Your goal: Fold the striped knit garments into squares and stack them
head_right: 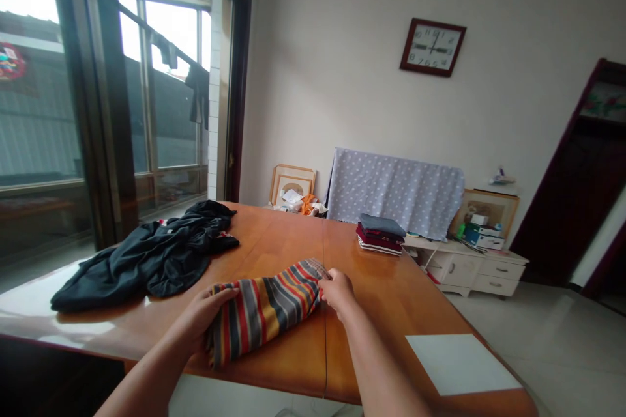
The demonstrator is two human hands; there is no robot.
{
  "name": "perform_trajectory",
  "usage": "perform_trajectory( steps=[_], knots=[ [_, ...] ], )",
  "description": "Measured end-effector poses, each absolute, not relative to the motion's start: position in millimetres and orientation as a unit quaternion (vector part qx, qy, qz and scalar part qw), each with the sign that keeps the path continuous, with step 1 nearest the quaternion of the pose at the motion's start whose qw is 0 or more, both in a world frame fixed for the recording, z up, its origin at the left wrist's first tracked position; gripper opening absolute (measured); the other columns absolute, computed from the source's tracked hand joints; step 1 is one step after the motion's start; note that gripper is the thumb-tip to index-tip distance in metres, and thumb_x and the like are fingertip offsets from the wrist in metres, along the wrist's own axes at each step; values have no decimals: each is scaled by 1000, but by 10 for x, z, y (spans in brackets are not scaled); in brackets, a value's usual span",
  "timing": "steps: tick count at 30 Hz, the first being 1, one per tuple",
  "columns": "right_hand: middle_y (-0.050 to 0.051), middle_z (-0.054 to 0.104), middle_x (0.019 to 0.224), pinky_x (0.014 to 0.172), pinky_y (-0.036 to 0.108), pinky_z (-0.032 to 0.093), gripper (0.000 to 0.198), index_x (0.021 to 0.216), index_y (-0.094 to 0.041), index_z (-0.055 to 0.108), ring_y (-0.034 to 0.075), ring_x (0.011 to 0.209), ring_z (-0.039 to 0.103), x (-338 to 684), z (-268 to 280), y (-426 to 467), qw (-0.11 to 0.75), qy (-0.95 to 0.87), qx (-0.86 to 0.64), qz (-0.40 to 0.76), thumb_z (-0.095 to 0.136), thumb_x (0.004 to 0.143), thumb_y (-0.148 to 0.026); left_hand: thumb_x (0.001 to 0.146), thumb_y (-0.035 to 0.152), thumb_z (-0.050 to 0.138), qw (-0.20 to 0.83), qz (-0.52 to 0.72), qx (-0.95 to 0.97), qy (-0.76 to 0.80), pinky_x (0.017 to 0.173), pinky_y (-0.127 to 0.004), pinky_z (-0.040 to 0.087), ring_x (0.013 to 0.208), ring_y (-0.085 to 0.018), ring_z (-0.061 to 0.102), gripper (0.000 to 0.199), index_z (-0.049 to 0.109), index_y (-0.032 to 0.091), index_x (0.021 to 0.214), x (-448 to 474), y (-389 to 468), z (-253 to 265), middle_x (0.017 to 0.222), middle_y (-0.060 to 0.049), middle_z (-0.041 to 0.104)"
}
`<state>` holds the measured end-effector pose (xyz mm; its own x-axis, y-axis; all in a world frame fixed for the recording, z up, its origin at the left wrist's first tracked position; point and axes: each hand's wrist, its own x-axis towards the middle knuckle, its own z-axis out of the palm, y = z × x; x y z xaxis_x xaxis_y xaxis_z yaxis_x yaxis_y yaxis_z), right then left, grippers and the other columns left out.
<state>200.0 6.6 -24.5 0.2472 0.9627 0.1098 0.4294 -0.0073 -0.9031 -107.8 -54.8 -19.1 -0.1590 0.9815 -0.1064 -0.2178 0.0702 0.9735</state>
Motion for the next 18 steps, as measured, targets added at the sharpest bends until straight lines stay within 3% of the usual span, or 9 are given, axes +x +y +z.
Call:
perform_trajectory(
  steps=[4,7,14,18],
  knots=[
    [6,73,95,74,27,54,31,107,-20,66,19,88,69,1988,73,350,539,-528,-611,239,57,80,-35,73,48,76,505,561,426,498,69,-32,57,72,-21,70,39,63,18,94,-840,-602,-298,81,-4,72],
    [11,71,112,88,29,53,37,111,-20,67,22,107,66,1964,166,400,603,-514,-583,177,58,80,-37,77,56,69,460,500,528,509,76,-33,55,84,-24,71,44,68,16,97,-646,-675,-279,92,-9,74],
    [4,71,76,64,28,51,38,83,-20,69,20,74,66,1732,-194,44,494,-584,-581,278,57,82,-56,86,57,56,208,396,697,561,91,-39,46,108,-31,64,43,74,22,103,-411,-809,-149,110,-12,74],
    [1,65,63,58,25,47,36,71,-18,66,16,62,60,1526,-277,-122,423,-608,-548,389,64,78,-53,90,45,57,127,364,762,521,107,-49,34,124,-31,56,30,72,31,112,-202,-894,-105,121,-6,71]
  ],
)
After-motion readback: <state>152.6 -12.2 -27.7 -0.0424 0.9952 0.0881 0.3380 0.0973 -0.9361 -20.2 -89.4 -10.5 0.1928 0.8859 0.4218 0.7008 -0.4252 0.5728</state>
